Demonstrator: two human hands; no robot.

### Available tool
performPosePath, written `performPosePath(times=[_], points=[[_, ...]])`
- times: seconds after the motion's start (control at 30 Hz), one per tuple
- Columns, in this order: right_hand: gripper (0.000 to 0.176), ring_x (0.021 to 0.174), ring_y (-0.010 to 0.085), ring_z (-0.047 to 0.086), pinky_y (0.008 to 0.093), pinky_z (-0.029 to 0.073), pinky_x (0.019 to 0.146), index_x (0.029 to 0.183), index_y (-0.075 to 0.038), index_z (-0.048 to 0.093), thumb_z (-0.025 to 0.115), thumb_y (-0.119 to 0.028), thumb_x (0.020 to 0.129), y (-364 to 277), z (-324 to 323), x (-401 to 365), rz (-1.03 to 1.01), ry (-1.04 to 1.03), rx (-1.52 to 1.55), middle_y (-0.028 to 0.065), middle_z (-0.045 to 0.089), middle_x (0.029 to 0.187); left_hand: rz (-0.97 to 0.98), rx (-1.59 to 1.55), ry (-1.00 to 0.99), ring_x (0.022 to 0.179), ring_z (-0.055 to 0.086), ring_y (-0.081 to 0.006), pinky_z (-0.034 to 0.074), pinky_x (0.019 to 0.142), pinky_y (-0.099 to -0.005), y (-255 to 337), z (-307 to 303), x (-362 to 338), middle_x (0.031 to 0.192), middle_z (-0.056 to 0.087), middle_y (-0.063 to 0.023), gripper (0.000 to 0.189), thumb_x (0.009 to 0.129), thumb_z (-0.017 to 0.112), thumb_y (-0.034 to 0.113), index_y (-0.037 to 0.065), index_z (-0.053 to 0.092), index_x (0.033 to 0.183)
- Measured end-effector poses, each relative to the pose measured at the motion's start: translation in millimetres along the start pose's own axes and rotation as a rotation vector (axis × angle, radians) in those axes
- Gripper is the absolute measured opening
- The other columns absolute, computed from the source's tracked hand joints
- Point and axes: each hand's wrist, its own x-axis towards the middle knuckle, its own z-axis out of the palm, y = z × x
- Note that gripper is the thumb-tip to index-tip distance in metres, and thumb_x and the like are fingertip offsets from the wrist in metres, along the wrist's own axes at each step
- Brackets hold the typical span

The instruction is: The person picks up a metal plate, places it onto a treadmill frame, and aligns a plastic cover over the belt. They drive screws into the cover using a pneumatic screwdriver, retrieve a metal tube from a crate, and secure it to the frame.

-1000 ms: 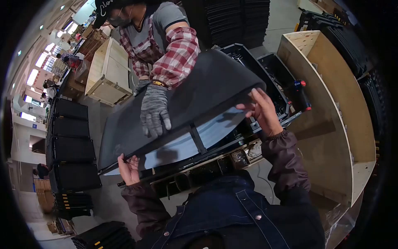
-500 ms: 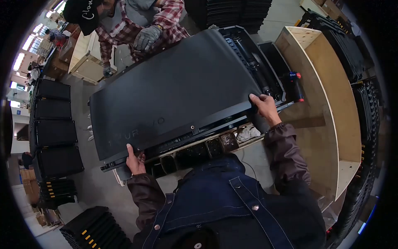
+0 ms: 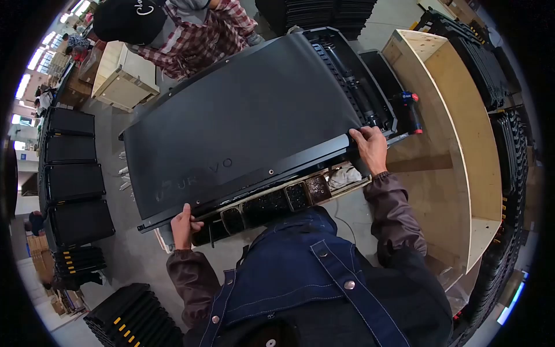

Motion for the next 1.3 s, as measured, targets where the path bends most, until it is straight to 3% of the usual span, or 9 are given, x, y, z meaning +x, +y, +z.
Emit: performPosePath(times=[0.2,0.33,0.37,0.47,0.77,0.83,0.93,1.13,1.3], points=[[0.044,0.089,0.0331,0.065,0.0405,0.049,0.077,0.1,0.003,0.072,0.072,-0.04,0.091,-24,-2,-7,0.031,0.024,-0.141,0.0169,0.063,0.094,-0.005,0.114,0.042,0.076,0.072,-0.0212,0.055,0.064,-0.0273,-7,-3,-16,0.084,0.071,-0.0129,0.054,0.096,0.065,0.055,0.001,0.06,0.104],[0.044,0.09,0.035,0.066,0.0408,0.05,0.078,0.101,0.004,0.071,0.072,-0.038,0.091,-29,-4,-5,-0.013,-0.016,-0.187,0.0179,0.065,0.097,-0.084,-0.74,0.131,0.097,0.068,-0.0217,0.056,0.076,-0.0288,-36,-16,16,0.123,0.063,-0.0156,0.079,0.092,0.075,0.043,0.009,0.039,0.153],[0.043,0.091,0.0349,0.067,0.0407,0.05,0.079,0.1,0.004,0.071,0.073,-0.038,0.091,-28,-4,-2,-0.025,-0.019,-0.153,0.0183,0.067,0.099,0.336,-0.467,0.124,0.104,0.065,-0.0204,0.055,0.082,-0.0299,-66,-27,42,0.129,0.061,-0.0138,0.077,0.093,0.075,0.03,0.012,0.035,0.156],[0.044,0.084,0.0337,0.068,0.0409,0.051,0.075,0.098,0.004,0.071,0.075,-0.039,0.088,-21,-4,6,0.042,-0.064,-0.113,0.0183,0.07,0.09,0.631,-0.176,0.174,0.126,0.051,-0.0164,0.046,0.105,-0.0333,-81,-24,71,0.143,0.051,-0.0112,0.082,0.093,0.064,-0.007,0.016,0.026,0.162],[0.042,0.08,0.0299,0.07,0.0405,0.052,0.074,0.091,0.003,0.072,0.075,-0.039,0.087,-17,-4,11,0.103,-0.145,-0.069,0.0173,0.073,0.089,0.466,-0.71,0.193,0.134,0.047,-0.0276,0.037,0.117,-0.0449,-30,3,49,0.151,0.048,-0.0084,0.072,0.097,0.064,0.054,0.005,0.048,0.148],[0.03,0.086,0.0265,0.069,0.0381,0.053,0.075,0.098,0.003,0.071,0.075,-0.026,0.089,2,-1,0,-0.127,0.011,0.025,0.0143,0.072,0.095,0.181,-1.055,0.151,0.133,0.047,-0.0278,0.038,0.116,-0.0449,-4,19,28,0.151,0.048,-0.0086,0.072,0.096,0.065,0.054,0.006,0.049,0.147],[0.017,0.081,0.0165,0.064,0.0284,0.05,0.07,0.097,0.003,0.069,0.074,-0.011,0.09,3,-32,-46,-0.142,0.018,0.295,0.0067,0.062,0.081,0.248,-0.867,0.25,0.129,0.05,-0.0286,0.044,0.111,-0.045,-21,13,45,0.147,0.052,-0.0087,0.076,0.095,0.065,0.057,0.005,0.047,0.147],[0.032,0.063,0.0161,0.068,0.0305,0.056,0.056,0.099,-0.001,0.071,0.077,-0.03,0.091,169,-46,-145,0.904,-0.938,0.203,0.0074,0.069,0.079,0.195,-0.893,0.274,0.118,0.06,-0.0248,0.053,0.099,-0.0395,-33,-11,75,0.135,0.062,-0.0049,0.066,0.092,0.071,0.052,0.006,0.057,0.137],[0.05,0.066,0.0212,0.068,0.035,0.054,0.053,0.133,-0.007,0.057,0.075,-0.015,0.087,319,11,-151,1.103,-0.051,0.526,0.0088,0.07,0.093,0.065,-0.664,0.233,0.107,0.062,-0.0241,0.054,0.092,-0.0329,-35,-32,59,0.124,0.065,-0.0062,0.066,0.093,0.067,0.058,0.004,0.059,0.132]])
